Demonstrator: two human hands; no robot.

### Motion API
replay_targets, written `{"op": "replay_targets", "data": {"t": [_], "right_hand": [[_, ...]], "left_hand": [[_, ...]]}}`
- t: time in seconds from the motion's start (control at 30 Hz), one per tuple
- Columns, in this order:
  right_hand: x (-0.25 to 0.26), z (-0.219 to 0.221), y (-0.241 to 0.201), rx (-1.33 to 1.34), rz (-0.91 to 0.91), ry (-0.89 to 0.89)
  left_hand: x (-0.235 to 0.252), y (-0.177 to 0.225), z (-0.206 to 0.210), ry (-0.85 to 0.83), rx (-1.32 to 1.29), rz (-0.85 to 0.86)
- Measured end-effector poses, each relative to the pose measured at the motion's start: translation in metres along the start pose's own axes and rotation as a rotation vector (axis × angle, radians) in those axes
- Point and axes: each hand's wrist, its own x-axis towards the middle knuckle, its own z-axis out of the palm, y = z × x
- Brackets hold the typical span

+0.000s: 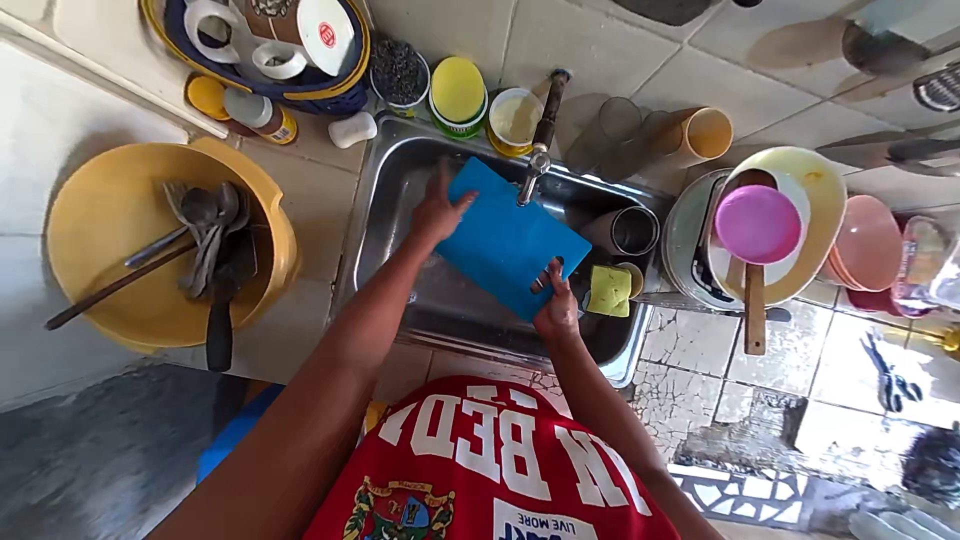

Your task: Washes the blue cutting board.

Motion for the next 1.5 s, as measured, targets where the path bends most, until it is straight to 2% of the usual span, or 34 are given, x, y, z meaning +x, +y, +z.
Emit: {"op": "replay_targets", "data": {"t": [0.07, 0.13, 0.2, 0.3, 0.4, 0.47, 0.57, 0.67, 0.73, 0.8, 0.9, 0.97, 1.07, 1.13, 1.2, 1.27, 1.3, 1.33, 1.4, 1.47, 1.5], "right_hand": [[0.015, 0.008, -0.001, -0.225, -0.035, 0.044], [0.04, 0.02, 0.001, -0.575, -0.159, 0.153], [0.065, 0.032, 0.003, -0.941, -0.33, 0.229], [0.099, 0.048, 0.008, -1.524, -0.529, 0.23], [0.119, 0.076, 0.025, -1.782, -0.74, 0.232], [0.117, 0.102, 0.042, -1.861, -0.86, 0.092], [0.087, 0.126, 0.066, -1.999, -0.893, -0.386], [0.057, 0.105, 0.076, -2.015, -1.018, -0.882], [0.052, 0.071, 0.069, -2.009, -1.126, -1.041], [0.059, 0.034, 0.055, -1.981, -1.16, -0.921], [0.079, 0.01, 0.026, -1.986, -0.994, -0.522], [0.095, 0.023, 0.014, -1.975, -0.891, -0.291], [0.106, 0.07, 0.012, -1.943, -0.777, 0.024], [0.109, 0.095, 0.021, -1.981, -0.795, 0.007], [0.103, 0.106, 0.033, -2.082, -0.858, -0.245], [0.089, 0.111, 0.032, -2.178, -0.818, -0.548], [0.078, 0.11, 0.027, -2.212, -0.788, -0.615], [0.065, 0.106, 0.021, -2.219, -0.758, -0.593], [0.043, 0.085, 0.007, -2.134, -0.725, -0.368], [0.035, 0.055, -0.001, -1.926, -0.653, -0.095], [0.033, 0.04, -0.002, -1.764, -0.547, -0.001]], "left_hand": [[-0.009, -0.018, -0.015, 0.017, -0.265, -0.186], [-0.02, -0.027, -0.02, 0.095, -0.461, -0.205], [-0.031, -0.029, -0.014, 0.233, -0.498, -0.216], [-0.042, -0.032, 0.005, 0.39, -0.45, -0.311], [-0.051, -0.022, 0.018, 0.383, -0.53, -0.418], [-0.054, -0.01, 0.024, 0.332, -0.615, -0.454], [-0.049, -0.003, 0.025, 0.278, -0.721, -0.516], [-0.042, -0.012, 0.015, 0.283, -0.74, -0.537], [-0.041, -0.026, 0.004, 0.299, -0.687, -0.511], [-0.042, -0.04, -0.007, 0.34, -0.614, -0.481], [-0.044, -0.053, -0.009, 0.398, -0.561, -0.469], [-0.043, -0.05, 0.004, 0.431, -0.568, -0.459], [-0.05, -0.033, 0.027, 0.333, -0.616, -0.433], [-0.053, -0.022, 0.046, 0.264, -0.691, -0.506], [-0.053, -0.02, 0.057, 0.221, -0.725, -0.615], [-0.051, -0.034, 0.063, 0.196, -0.74, -0.697], [-0.049, -0.044, 0.064, 0.189, -0.705, -0.707], [-0.049, -0.055, 0.063, 0.185, -0.633, -0.704], [-0.054, -0.071, 0.055, 0.167, -0.465, -0.635], [-0.059, -0.079, 0.045, 0.216, -0.411, -0.541], [-0.063, -0.078, 0.04, 0.269, -0.394, -0.495]]}}
